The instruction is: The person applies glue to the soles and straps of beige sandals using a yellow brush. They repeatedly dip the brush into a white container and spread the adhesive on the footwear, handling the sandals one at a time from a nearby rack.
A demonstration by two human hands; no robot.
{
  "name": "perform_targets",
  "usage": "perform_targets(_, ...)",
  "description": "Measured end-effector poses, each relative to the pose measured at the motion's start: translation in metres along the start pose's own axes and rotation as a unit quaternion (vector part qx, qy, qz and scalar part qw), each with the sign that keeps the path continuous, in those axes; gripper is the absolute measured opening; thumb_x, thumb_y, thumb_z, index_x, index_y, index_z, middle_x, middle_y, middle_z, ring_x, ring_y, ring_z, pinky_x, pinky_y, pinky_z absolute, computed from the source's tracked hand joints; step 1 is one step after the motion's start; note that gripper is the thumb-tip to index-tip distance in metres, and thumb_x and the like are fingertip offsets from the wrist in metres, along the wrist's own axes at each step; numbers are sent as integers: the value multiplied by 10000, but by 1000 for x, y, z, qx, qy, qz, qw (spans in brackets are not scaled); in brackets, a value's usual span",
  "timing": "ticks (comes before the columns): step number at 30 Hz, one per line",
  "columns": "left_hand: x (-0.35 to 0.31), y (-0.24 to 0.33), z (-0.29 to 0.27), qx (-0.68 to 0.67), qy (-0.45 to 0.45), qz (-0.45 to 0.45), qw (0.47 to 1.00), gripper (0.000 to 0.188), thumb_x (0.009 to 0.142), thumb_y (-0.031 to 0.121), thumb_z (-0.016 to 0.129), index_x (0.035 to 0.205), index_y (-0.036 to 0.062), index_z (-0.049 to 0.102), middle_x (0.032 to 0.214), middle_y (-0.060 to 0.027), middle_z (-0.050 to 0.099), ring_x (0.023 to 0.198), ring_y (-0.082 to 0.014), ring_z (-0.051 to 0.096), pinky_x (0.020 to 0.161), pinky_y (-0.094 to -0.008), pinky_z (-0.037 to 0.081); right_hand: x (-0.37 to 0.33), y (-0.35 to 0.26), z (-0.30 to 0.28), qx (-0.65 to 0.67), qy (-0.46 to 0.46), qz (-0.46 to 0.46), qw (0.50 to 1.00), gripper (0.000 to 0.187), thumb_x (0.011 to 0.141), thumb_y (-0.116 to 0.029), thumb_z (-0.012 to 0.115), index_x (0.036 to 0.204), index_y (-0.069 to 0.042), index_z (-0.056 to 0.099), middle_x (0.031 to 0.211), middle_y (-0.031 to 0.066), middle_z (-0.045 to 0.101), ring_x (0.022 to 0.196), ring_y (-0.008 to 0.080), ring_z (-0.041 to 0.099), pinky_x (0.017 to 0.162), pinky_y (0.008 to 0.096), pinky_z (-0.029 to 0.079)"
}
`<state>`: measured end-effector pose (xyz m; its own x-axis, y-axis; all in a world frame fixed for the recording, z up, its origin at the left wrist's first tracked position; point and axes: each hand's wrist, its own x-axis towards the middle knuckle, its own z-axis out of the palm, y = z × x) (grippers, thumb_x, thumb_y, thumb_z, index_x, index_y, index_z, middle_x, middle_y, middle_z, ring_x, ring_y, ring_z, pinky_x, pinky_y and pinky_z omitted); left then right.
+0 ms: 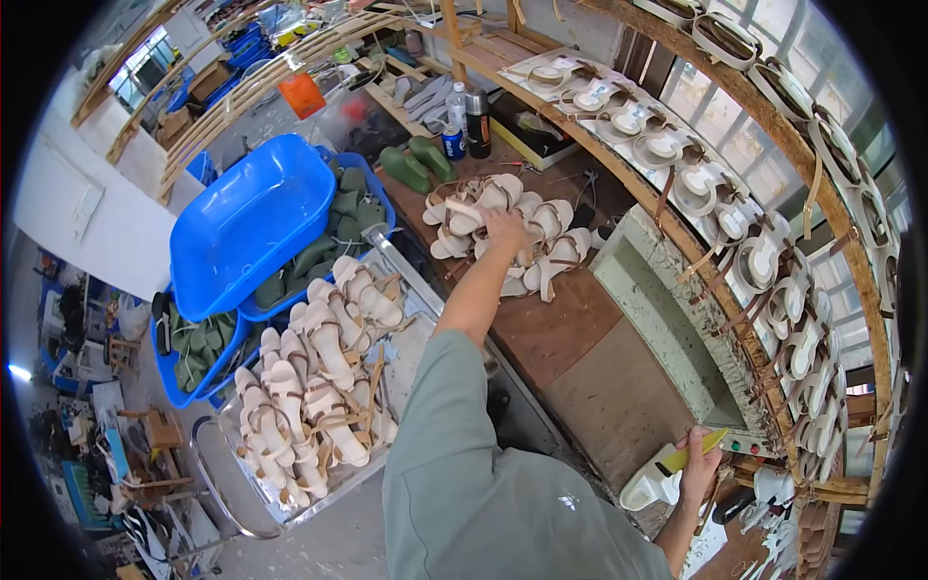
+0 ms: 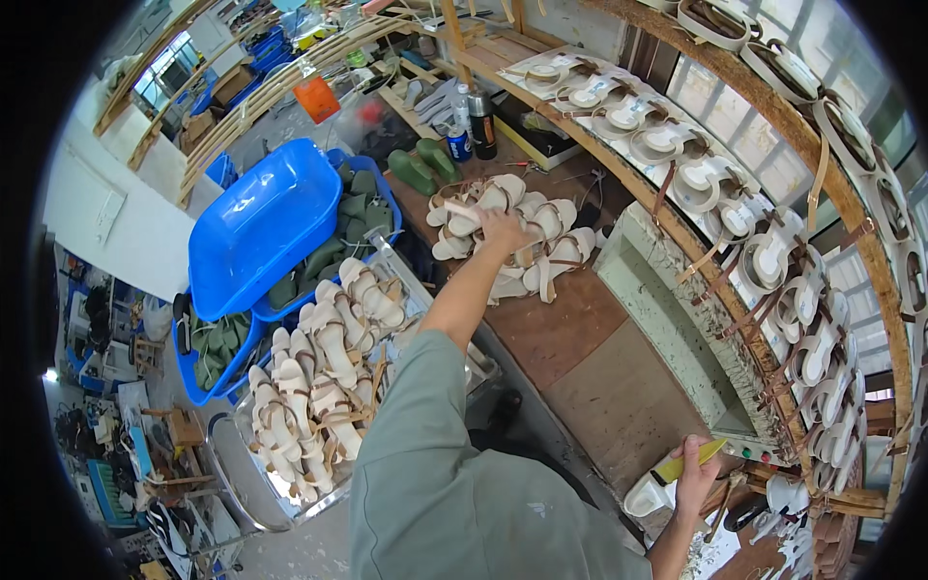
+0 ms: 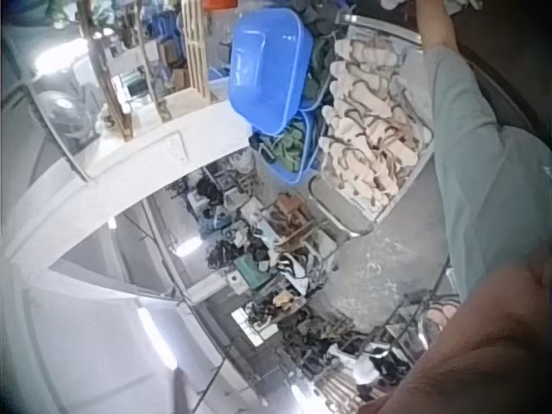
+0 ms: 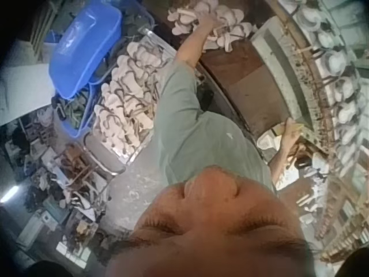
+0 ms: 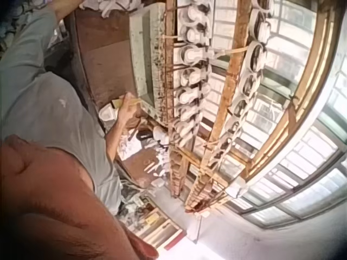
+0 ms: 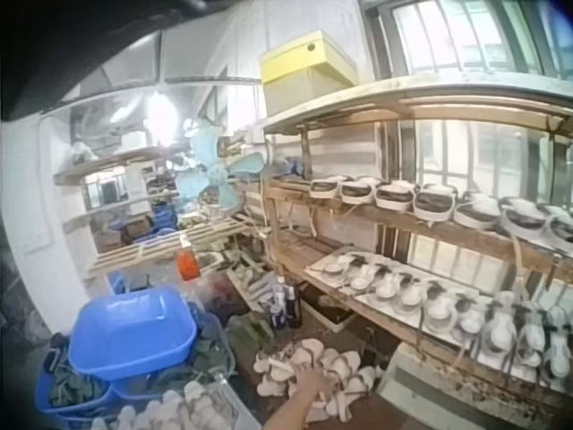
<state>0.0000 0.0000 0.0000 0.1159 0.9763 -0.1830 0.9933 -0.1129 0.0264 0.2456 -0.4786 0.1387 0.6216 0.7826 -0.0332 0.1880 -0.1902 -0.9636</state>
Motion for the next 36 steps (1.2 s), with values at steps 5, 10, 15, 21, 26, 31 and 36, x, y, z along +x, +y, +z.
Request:
perform_targets(5,12,-27,48,-12,56,85,995,436,753,380,626,1051,62,653,1182,-154,483,1135,-308,413,928,-467,324,-3,2,14,-17,39,15,999,208,927,-207,554,868,-11,590,653,22,564,618,84,499,595,222,380)
perform_targets(10,-9,-22,54,-3,45,72,996,489,746,413,633,1114,91,630,1267,-188,398,1211,-390,325,952,-553,296,-2,1,14,-51,40,46,997,222,922,-215,564,864,-4,598,653,22,574,606,78,497,569,218,379)
perform_targets(15,-1,-37,39,-118,-41,-10,992,610,741,463,637,1238,121,553,1415,-228,253,1334,-467,140,986,-675,204,-5,0,8,-55,51,34,997,236,917,-231,573,878,-1,611,653,17,579,590,74,495,554,218,378)
perform_targets(21,-10,-17,72,-99,-51,79,991,427,822,391,558,1138,108,604,1276,-154,400,1187,-411,358,939,-586,341,-21,12,-1,-31,59,40,997,232,912,-228,578,884,0,612,652,16,578,606,72,501,565,215,384)
perform_targets(26,-84,24,68,-61,-58,171,982,475,861,376,494,1217,62,520,1160,-216,529,1180,-445,387,905,-573,388,-26,19,-1,8,57,47,997,226,907,-230,586,893,-6,614,675,16,586,616,72,514,561,213,394)
perform_targets(31,-146,59,123,-130,-77,232,961,501,848,315,533,1219,-16,470,986,-232,620,951,-411,585,832,-467,476,-43,19,-23,15,54,23,998,242,901,-253,599,902,-11,610,675,20,590,613,73,515,553,213,392)
perform_targets(36,-244,114,129,-320,-155,249,901,411,827,188,553,1140,-70,483,914,-238,630,833,-344,641,735,-430,527,-73,43,-72,25,104,39,994,224,900,-238,599,895,-15,614,674,17,587,628,77,523,570,219,398)
